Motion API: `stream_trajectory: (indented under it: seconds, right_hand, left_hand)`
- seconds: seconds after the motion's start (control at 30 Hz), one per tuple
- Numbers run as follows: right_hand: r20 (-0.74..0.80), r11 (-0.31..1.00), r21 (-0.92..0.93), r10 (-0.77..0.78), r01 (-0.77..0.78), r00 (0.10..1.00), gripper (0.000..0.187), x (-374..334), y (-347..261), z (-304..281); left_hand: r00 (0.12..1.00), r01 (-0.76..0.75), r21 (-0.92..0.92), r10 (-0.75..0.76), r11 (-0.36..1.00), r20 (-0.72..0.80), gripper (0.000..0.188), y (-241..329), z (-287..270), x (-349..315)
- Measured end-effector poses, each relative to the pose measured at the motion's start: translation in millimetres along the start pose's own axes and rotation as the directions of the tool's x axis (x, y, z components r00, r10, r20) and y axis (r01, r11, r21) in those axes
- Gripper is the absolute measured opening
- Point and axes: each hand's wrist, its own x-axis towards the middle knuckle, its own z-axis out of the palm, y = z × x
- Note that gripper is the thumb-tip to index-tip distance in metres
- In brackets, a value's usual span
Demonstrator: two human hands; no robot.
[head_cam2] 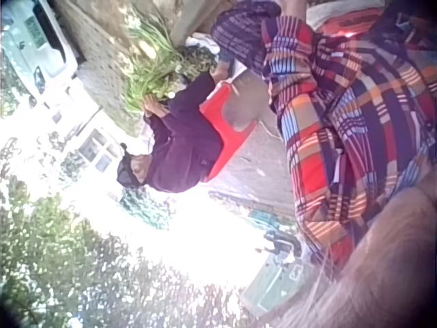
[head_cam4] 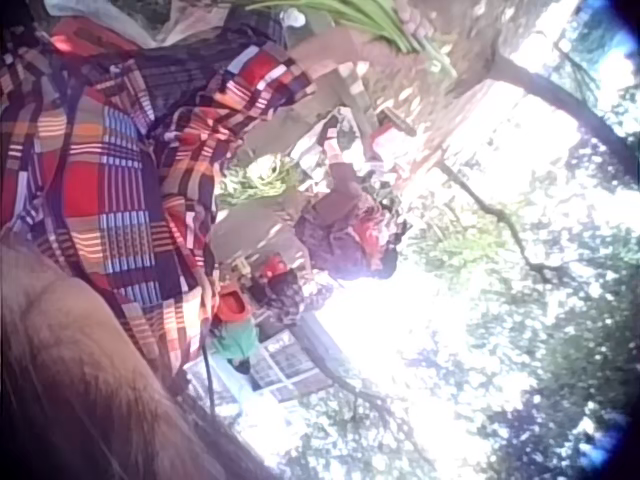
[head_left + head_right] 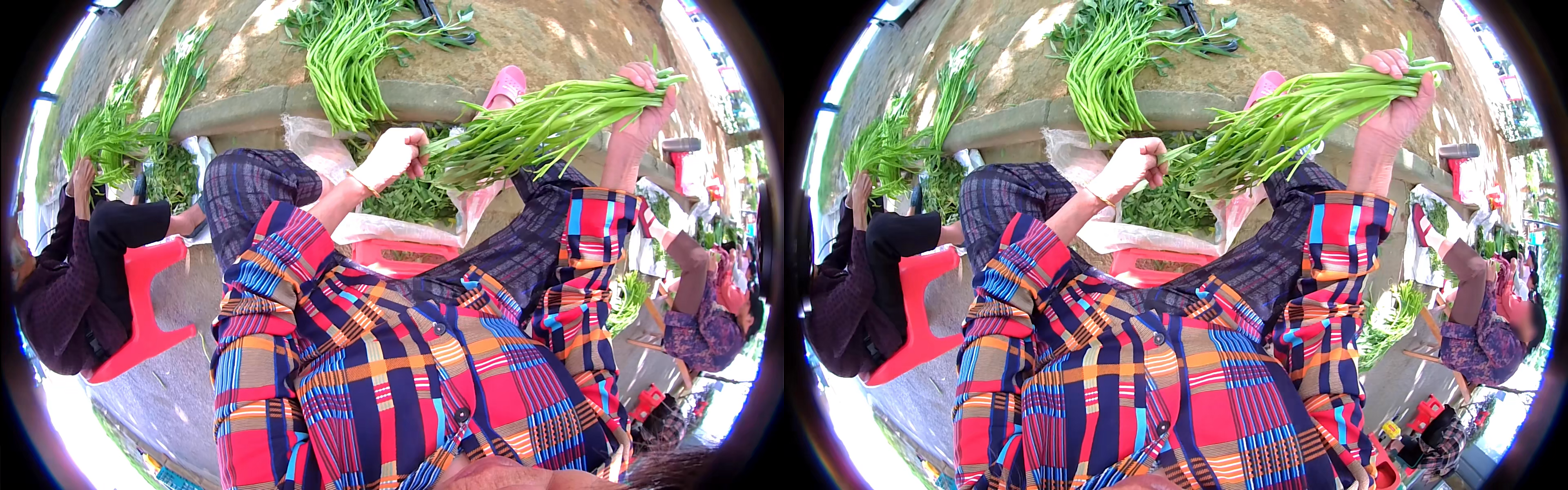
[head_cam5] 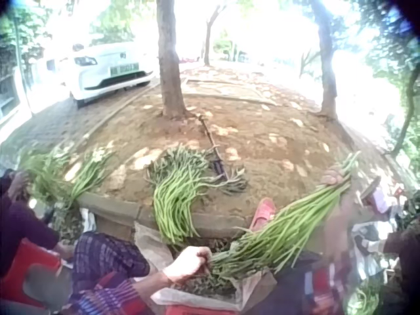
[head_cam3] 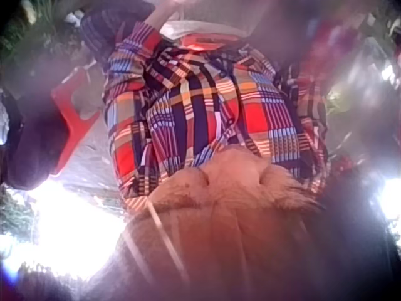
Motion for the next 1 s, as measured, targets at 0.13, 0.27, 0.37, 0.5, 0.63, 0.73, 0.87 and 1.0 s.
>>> stream_trajectory:
  seconds: [0.13,0.27,0.37,0.5,0.63,0.73,0.87,1.0]
  right_hand:
    - [0.020,1.000,-0.011,0.005,-0.005,1.000,0.030,1.2,1.4,-0.5]
    - [0.023,1.000,-0.004,0.008,-0.008,1.000,0.030,0.1,0.3,-0.1]
    - [0.020,1.000,0.013,0.014,-0.015,1.000,0.031,0.7,2.7,1.2]
    - [0.034,1.000,0.019,0.018,-0.019,0.999,0.032,1.8,3.7,0.4]
    - [0.029,1.000,0.016,0.015,-0.015,0.999,0.032,1.3,3.2,0.7]
    - [0.024,0.999,0.025,0.034,-0.035,0.999,0.032,3.4,9.1,2.0]
    - [0.021,0.999,0.023,0.045,-0.046,0.999,0.032,4.6,10.5,1.4]
    - [0.027,0.996,0.048,0.079,-0.080,0.997,0.031,5.5,13.2,1.2]
  left_hand:
    - [0.996,-0.004,-0.137,0.016,0.991,0.086,0.016,-3.7,-3.4,1.1]
    - [0.999,-0.038,-0.006,0.038,0.999,0.008,0.023,3.7,5.7,1.6]
    - [0.996,-0.032,0.275,0.052,0.961,-0.066,0.026,2.8,5.1,3.3]
    - [0.992,0.048,0.674,0.043,0.737,-0.117,0.026,-8.8,-11.6,5.9]
    - [0.918,-0.053,0.820,0.351,0.569,-0.184,0.029,-12.9,-7.6,6.9]
    - [0.890,-0.209,0.756,0.442,0.620,-0.116,0.030,-6.4,-2.0,14.8]
    - [0.825,-0.361,0.662,0.556,0.657,-0.102,0.028,-10.0,14.1,29.2]
    - [0.893,-0.321,0.600,0.445,0.733,-0.066,0.027,-15.1,19.3,38.6]
